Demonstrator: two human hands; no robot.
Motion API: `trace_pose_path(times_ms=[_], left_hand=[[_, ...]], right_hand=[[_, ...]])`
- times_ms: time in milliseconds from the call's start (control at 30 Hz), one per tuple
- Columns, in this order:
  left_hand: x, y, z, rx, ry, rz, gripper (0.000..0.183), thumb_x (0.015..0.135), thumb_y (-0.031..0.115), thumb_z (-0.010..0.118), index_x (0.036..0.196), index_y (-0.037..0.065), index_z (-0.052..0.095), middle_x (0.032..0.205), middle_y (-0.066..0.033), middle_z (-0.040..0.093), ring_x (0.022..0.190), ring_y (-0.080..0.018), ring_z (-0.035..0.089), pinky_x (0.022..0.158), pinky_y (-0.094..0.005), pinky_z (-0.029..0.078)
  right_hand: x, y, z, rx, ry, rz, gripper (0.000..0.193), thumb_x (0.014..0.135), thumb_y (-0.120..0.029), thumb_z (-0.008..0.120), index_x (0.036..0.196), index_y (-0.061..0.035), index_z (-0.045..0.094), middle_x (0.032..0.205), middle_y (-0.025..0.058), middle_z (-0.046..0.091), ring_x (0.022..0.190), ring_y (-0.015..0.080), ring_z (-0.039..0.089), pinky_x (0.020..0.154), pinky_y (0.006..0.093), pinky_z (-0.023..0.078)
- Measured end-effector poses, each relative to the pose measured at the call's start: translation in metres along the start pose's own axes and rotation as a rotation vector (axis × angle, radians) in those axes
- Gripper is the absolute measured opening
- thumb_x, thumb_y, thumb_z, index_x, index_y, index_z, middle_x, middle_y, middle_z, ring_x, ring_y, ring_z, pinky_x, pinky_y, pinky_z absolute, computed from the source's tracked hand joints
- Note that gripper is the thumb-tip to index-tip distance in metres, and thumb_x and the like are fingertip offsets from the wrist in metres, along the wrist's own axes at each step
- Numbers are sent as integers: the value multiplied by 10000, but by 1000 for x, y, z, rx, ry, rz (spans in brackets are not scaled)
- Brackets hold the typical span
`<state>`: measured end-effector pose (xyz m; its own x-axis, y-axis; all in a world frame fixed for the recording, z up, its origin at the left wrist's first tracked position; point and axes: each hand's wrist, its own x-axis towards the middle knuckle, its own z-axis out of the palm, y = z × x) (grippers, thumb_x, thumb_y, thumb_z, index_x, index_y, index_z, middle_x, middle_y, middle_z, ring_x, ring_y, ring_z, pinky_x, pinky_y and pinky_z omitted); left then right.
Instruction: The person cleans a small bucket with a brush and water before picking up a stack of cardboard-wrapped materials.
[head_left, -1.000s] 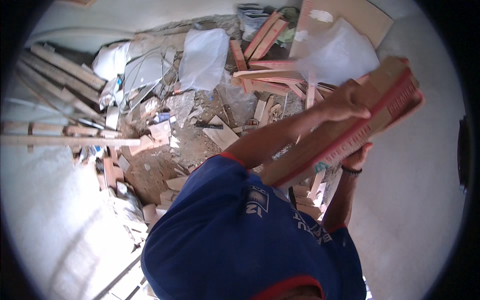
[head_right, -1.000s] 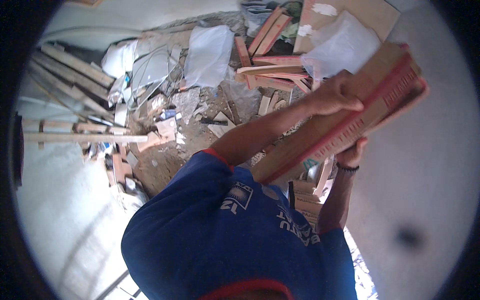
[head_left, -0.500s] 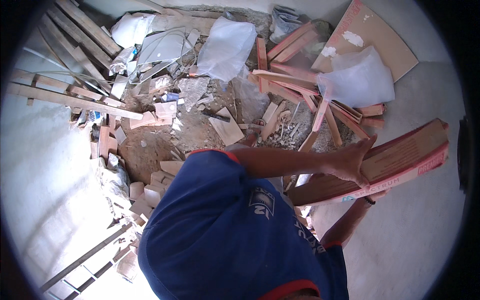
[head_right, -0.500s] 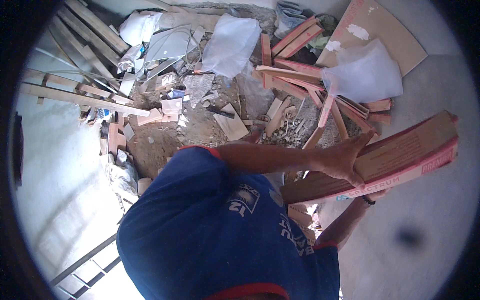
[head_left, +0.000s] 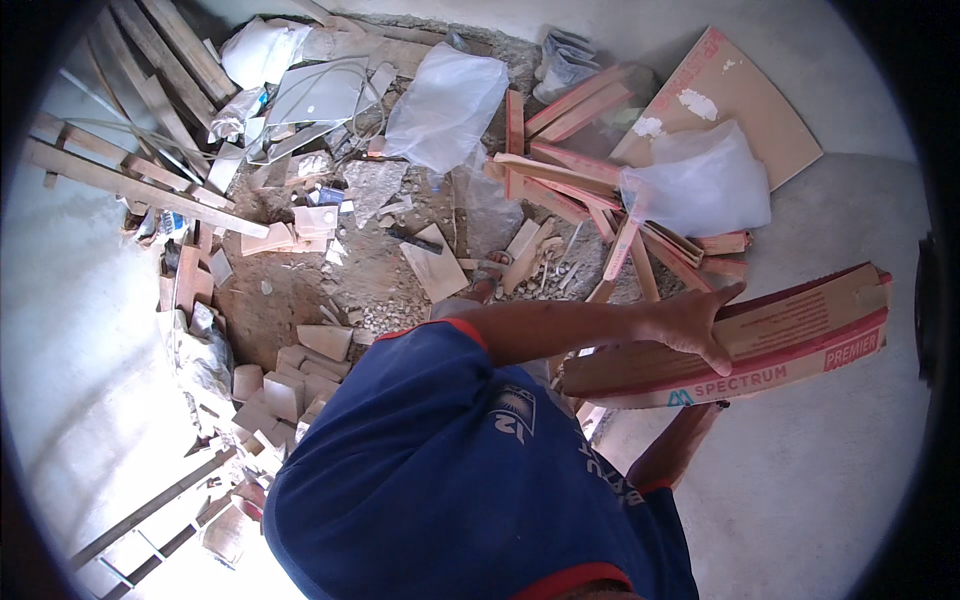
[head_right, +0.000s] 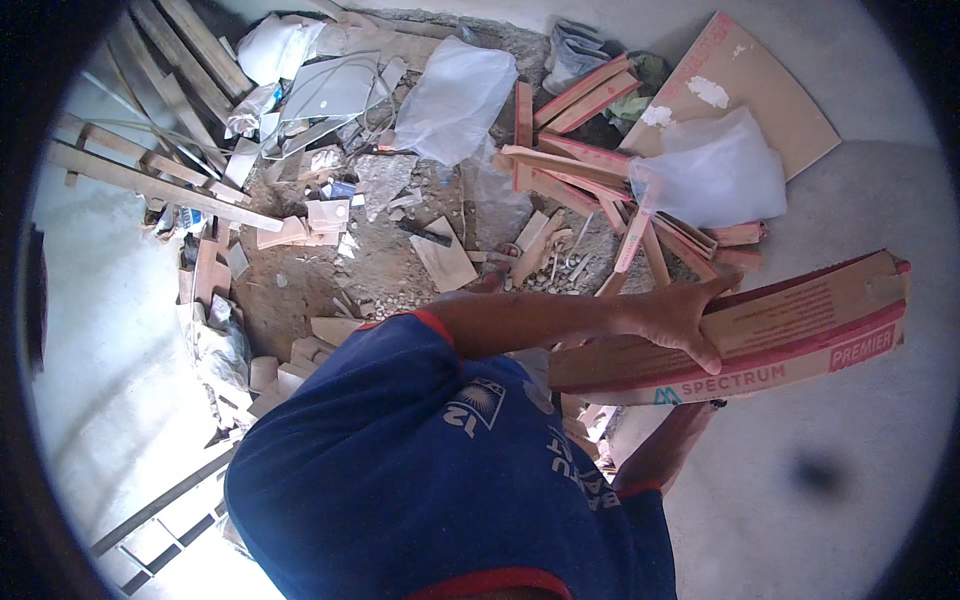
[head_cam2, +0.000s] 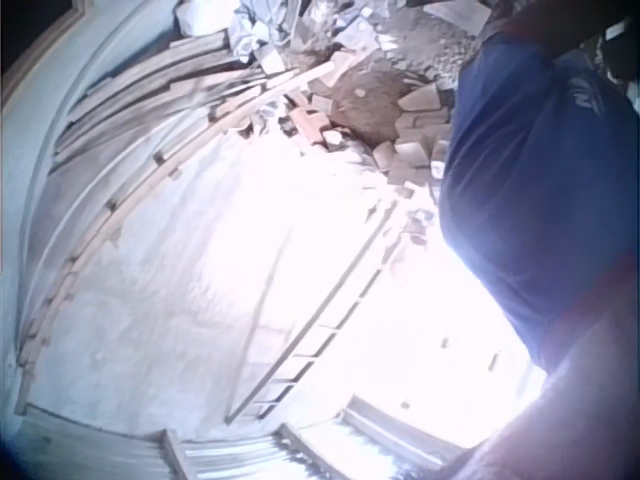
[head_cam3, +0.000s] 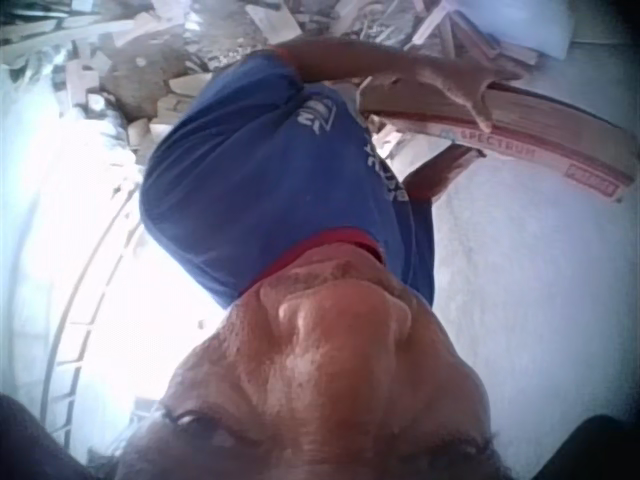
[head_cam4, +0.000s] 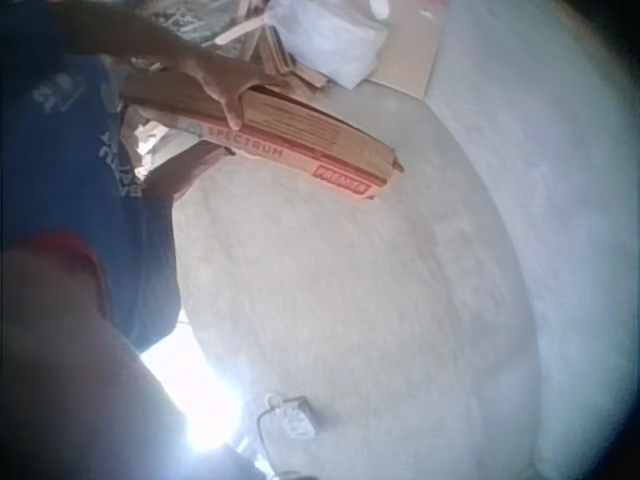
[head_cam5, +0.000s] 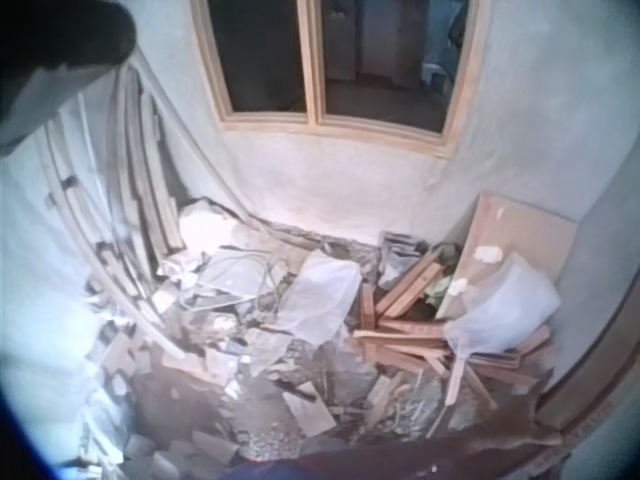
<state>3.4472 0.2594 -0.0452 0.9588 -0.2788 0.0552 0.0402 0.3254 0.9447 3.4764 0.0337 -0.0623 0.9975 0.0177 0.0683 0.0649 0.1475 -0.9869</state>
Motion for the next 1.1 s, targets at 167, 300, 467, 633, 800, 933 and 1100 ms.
trace_pose_path(times_ms=[167,300,467,633,800,933,1100], left_hand=[[12,3,-7,-183,-116,-44,981,537,313,836,1319,-61,376,1134,-193,595,1067,-297,570,960,-354,419],[30,-25,0,-165,-45,-46,818,563,307,817,1213,-64,486,1094,-176,614,1042,-276,581,935,-346,436],[49,-41,23,19,51,-48,768,568,291,813,1173,-78,517,1067,-199,627,1005,-289,604,920,-345,445],[85,-65,58,71,11,-186,734,612,345,773,1150,-89,525,1035,-231,629,979,-314,616,890,-356,458],[136,-104,102,207,14,-204,684,665,378,724,1120,-94,530,992,-244,631,961,-322,622,856,-377,468],[178,-151,136,280,-41,-242,655,690,364,715,1113,-98,525,964,-236,639,952,-304,628,847,-376,471],[230,-209,175,160,-29,-174,525,705,341,727,1004,-74,608,869,-218,662,839,-289,660,762,-380,501]], right_hand=[[10,-2,3,-5,63,14,748,855,-568,492,1372,-55,321,1317,151,435,1191,278,460,1007,450,380],[24,-1,9,-27,189,37,742,857,-562,495,1371,-57,322,1317,151,435,1189,277,462,1003,449,384],[0,4,-18,163,160,169,712,862,-521,515,1365,-54,327,1308,152,442,1177,274,472,987,442,401],[-2,15,-69,155,64,197,674,863,-404,570,1365,-18,339,1328,146,455,1182,278,477,984,427,404],[30,17,-94,129,185,38,585,858,-274,603,1324,-14,361,1196,118,528,1071,221,539,924,363,439],[57,53,-168,-28,300,103,392,899,-177,568,1239,-38,430,1130,81,564,994,154,554,861,309,466],[80,64,-230,105,348,273,603,871,-225,617,1373,-66,325,1215,73,522,1062,194,530,915,332,436]])
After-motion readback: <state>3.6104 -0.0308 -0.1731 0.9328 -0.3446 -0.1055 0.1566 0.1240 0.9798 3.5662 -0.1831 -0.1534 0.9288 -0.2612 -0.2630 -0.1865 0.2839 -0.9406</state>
